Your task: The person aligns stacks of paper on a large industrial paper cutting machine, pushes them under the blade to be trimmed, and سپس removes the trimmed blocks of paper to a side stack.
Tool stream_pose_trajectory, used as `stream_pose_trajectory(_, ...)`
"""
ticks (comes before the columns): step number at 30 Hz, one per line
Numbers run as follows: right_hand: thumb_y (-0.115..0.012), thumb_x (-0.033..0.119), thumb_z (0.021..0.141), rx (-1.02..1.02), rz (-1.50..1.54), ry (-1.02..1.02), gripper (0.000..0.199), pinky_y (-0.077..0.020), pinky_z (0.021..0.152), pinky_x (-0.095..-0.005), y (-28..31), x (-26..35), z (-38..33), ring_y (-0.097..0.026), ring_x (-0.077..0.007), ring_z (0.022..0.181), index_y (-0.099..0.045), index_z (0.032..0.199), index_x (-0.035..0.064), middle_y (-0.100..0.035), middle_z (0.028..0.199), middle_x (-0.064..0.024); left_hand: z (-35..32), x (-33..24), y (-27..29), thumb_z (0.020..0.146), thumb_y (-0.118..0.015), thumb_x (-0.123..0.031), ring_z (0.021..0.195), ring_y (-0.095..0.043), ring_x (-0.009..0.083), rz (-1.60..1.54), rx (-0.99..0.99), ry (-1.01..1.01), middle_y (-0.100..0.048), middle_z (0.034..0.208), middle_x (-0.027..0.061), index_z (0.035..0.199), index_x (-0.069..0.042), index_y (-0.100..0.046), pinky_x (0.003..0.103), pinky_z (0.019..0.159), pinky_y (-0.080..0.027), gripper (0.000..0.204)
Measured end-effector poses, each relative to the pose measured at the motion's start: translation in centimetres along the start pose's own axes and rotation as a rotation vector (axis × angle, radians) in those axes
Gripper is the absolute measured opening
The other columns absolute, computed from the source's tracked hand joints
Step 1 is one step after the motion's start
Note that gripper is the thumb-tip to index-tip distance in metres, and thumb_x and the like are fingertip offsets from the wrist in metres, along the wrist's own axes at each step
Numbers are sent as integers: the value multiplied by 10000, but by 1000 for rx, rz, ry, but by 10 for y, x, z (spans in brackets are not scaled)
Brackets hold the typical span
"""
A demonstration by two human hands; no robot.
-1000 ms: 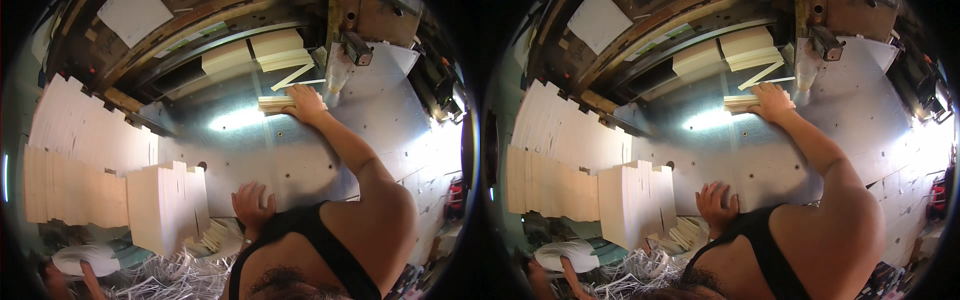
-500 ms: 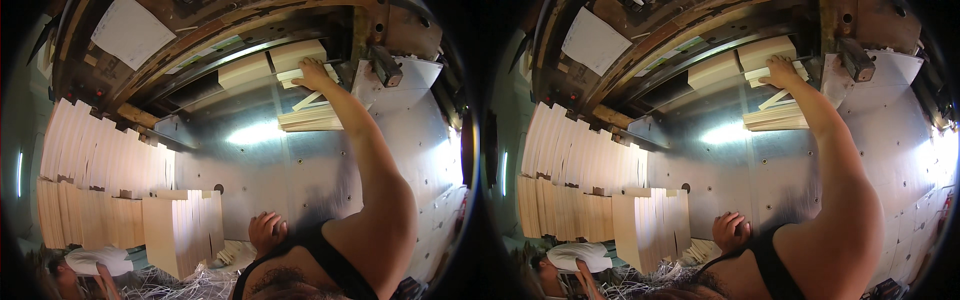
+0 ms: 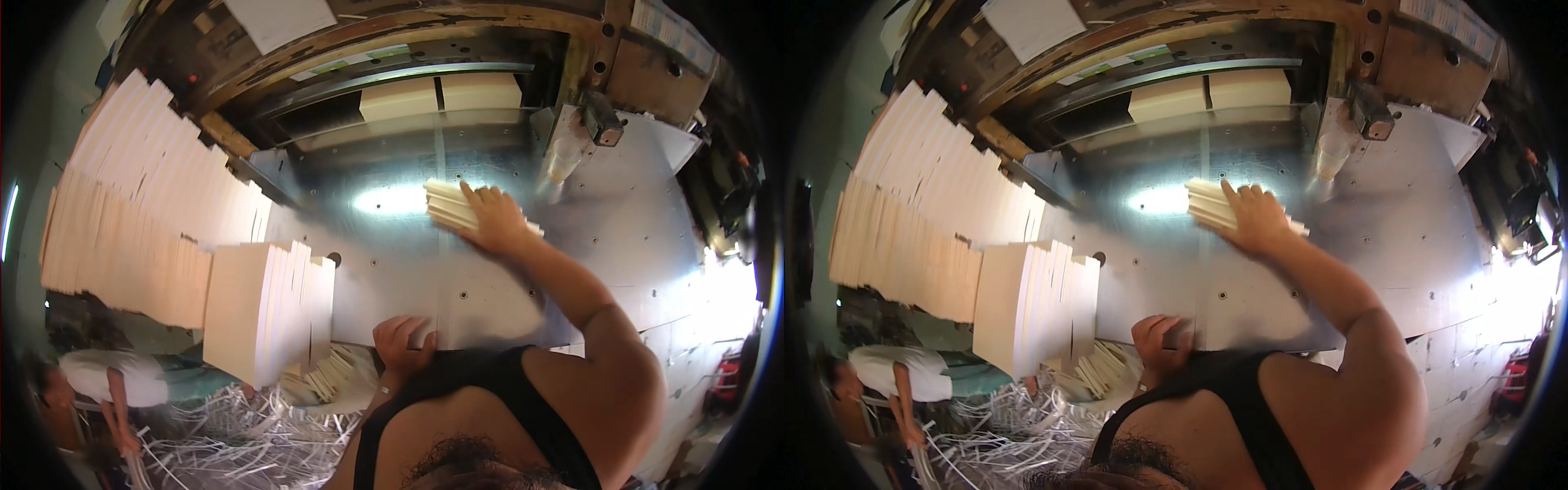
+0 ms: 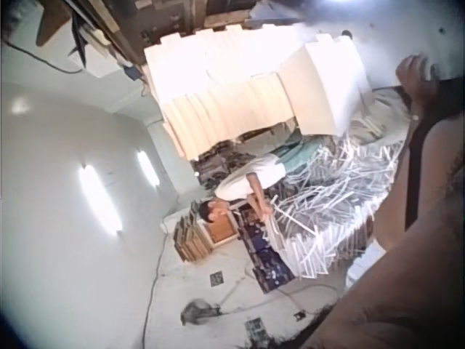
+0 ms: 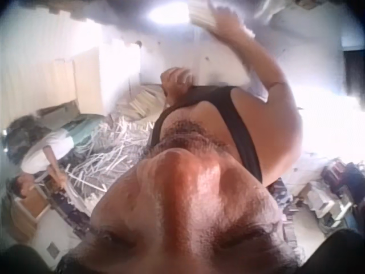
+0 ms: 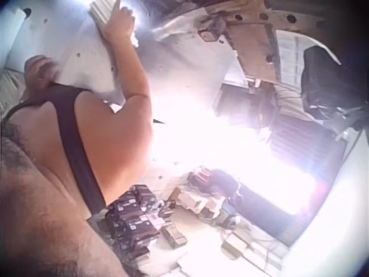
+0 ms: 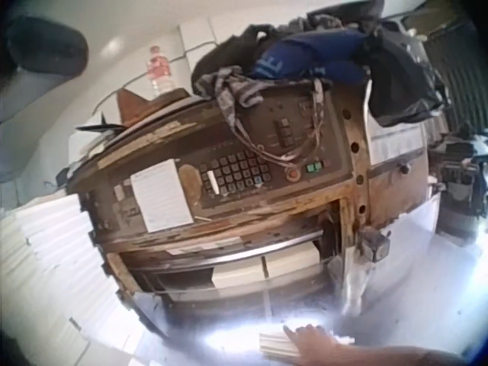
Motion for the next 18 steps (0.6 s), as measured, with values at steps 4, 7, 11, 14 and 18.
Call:
stream_pose_trajectory(4,-736,508,878,-29,12,63,965,-452,1061,-478,-5,43,-48,-547,-352,1226,-309,1616,55,-597,1274,-193,-57,17,-1,788,-842,-241,750,-689,271,-242,45,3,-707,839,62,916,-133,-713,403,692,-536,212)
stream_pose_trajectory(7,-744,468,876,-55,29,204,938,-454,1055,-476,-2,73,-71,-558,-355,1197,-330,1605,45,-604,1236,-189,-82,19,7,785,-863,-220,642,-676,263,-267,173,85,-678,719,71,824,-109,-705,365,599,-533,197)
stream_pose_trajectory(11,-779,447,828,-81,79,442,947,-481,1006,-496,-9,127,-97,-589,-369,1130,-380,1577,25,-625,1216,-184,-114,34,25,767,-911,-338,669,-668,240,-179,291,455,-666,745,65,916,-107,-740,351,626,-535,324)
stream_pose_trajectory(14,-816,412,785,-72,155,662,963,-500,968,-499,-24,175,-119,-617,-371,1066,-407,1563,17,-651,1198,-174,-138,47,1,771,-862,-533,1128,-623,351,-188,393,545,-663,1181,185,1414,-14,-580,451,1017,-483,873)
stream_pose_trajectory(18,-871,322,723,149,270,886,1009,-514,950,-475,-37,268,-155,-647,-374,1006,-409,1563,7,-675,1172,-181,-175,47,-26,904,-779,-459,1399,-510,331,-1144,0,1087,-526,1508,181,1557,-45,-405,453,1205,-373,859)
Point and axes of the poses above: each hand's wrist, its own z-axis towards the middle knuckle, its own y-axis out of the back of the hand, x = y × z, the point moved 8 cm from there along z, towards the middle knuckle
